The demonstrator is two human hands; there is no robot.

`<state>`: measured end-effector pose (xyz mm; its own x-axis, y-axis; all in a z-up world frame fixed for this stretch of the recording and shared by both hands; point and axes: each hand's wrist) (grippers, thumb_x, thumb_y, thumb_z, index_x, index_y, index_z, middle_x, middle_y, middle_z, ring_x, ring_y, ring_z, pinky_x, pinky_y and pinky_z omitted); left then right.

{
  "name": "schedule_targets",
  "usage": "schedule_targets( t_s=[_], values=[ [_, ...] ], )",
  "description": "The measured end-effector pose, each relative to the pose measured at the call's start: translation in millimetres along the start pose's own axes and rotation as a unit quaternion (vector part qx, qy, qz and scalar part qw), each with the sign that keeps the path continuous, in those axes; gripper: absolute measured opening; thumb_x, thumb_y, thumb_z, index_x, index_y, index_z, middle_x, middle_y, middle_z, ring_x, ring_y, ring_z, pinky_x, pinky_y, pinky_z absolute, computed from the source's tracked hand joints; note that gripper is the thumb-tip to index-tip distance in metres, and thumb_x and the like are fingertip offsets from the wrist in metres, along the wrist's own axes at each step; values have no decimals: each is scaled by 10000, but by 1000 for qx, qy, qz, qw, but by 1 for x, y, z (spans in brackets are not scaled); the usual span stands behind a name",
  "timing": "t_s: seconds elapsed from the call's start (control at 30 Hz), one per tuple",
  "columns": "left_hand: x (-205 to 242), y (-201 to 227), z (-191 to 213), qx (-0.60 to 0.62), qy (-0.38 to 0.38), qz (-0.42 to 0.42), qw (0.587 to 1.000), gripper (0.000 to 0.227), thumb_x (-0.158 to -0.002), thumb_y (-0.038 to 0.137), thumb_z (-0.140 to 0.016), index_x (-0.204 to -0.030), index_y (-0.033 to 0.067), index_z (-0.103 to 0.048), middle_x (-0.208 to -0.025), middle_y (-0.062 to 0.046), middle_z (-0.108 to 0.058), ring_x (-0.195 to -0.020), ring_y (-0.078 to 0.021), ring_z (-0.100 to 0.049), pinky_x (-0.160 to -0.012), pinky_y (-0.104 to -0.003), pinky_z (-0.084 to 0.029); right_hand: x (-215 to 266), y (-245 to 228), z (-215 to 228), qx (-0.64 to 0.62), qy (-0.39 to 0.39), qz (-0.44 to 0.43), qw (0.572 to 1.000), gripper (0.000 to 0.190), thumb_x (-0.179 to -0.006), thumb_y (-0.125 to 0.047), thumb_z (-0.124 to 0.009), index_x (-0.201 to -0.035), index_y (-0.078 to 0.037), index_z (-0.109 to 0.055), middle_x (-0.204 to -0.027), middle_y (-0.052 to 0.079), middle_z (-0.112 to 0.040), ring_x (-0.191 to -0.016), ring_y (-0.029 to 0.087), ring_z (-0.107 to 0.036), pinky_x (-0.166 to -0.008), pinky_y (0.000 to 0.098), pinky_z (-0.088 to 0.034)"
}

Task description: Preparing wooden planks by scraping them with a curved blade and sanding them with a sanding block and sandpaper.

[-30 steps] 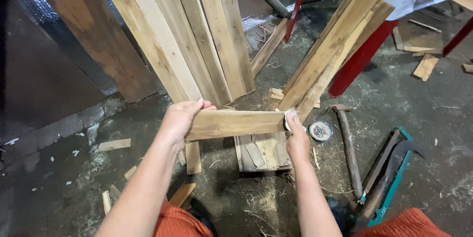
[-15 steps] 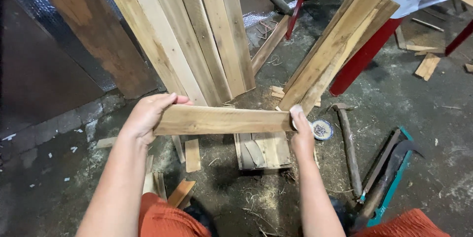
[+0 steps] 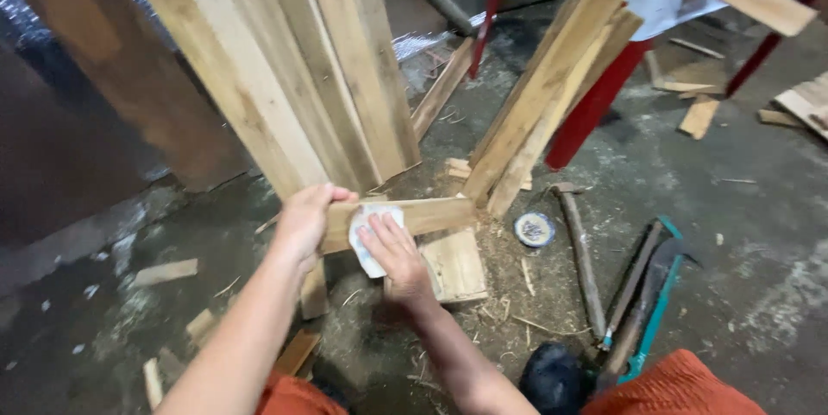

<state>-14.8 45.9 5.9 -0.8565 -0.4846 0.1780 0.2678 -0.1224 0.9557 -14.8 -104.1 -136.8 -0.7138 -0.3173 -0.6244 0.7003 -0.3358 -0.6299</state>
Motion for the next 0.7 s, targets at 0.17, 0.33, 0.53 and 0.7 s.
schedule_targets(
  t_s=[0.17, 0.33, 0.53, 0.7],
  values=[
    [-14, 10, 35, 51, -26, 35, 998, 296, -1050, 184, -492, -1098, 48, -750, -1059, -138, -783, -943, -194, -641, -854, -344, -458, 12, 103, 39, 78, 56, -18, 995, 537, -1001, -28, -434, -1490, -212, -559, -1540, 93, -531, -1448, 340, -444, -1196, 486, -276],
    [-37, -8, 54, 125, -42, 66, 989, 272, -1081, 203, -492, -1128, -14, -650, -1080, -224, -747, -775, -299, -736, -582, -437, -582, 12, 128, 71, 87, -28, -86, 992, 622, -954, -25, -411, -1526, -251, -502, -1552, 94, -505, -1446, 387, -415, -1163, 576, -287],
    [10, 63, 64, -187, -136, -40, 972, 518, -983, 415, -416, -1222, 104, -755, -1429, -20, -710, -1348, -164, -618, -1152, -386, -448, -10, 108, 105, -3, -11, -75, 997, 431, -1035, -67, -345, -1289, -186, -672, -1244, 50, -720, -1137, 259, -616, -953, 443, -474],
    [15, 58, 88, -306, -380, -77, 870, 858, -609, 610, -724, -1426, 353, -654, -1551, 122, -641, -1426, -116, -594, -1163, -430, -474, -7, 108, 105, -48, -137, -176, 974, 324, -1024, -156, -451, -1235, -224, -688, -1242, 15, -695, -1154, 199, -595, -974, 377, -473]
  ],
)
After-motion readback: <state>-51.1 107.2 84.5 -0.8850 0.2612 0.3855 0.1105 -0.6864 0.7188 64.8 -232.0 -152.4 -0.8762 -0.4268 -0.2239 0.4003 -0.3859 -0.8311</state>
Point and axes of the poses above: each hand's wrist, its own x-axis away from the middle knuckle, its own z-axis out of the back of the hand, y = z × x
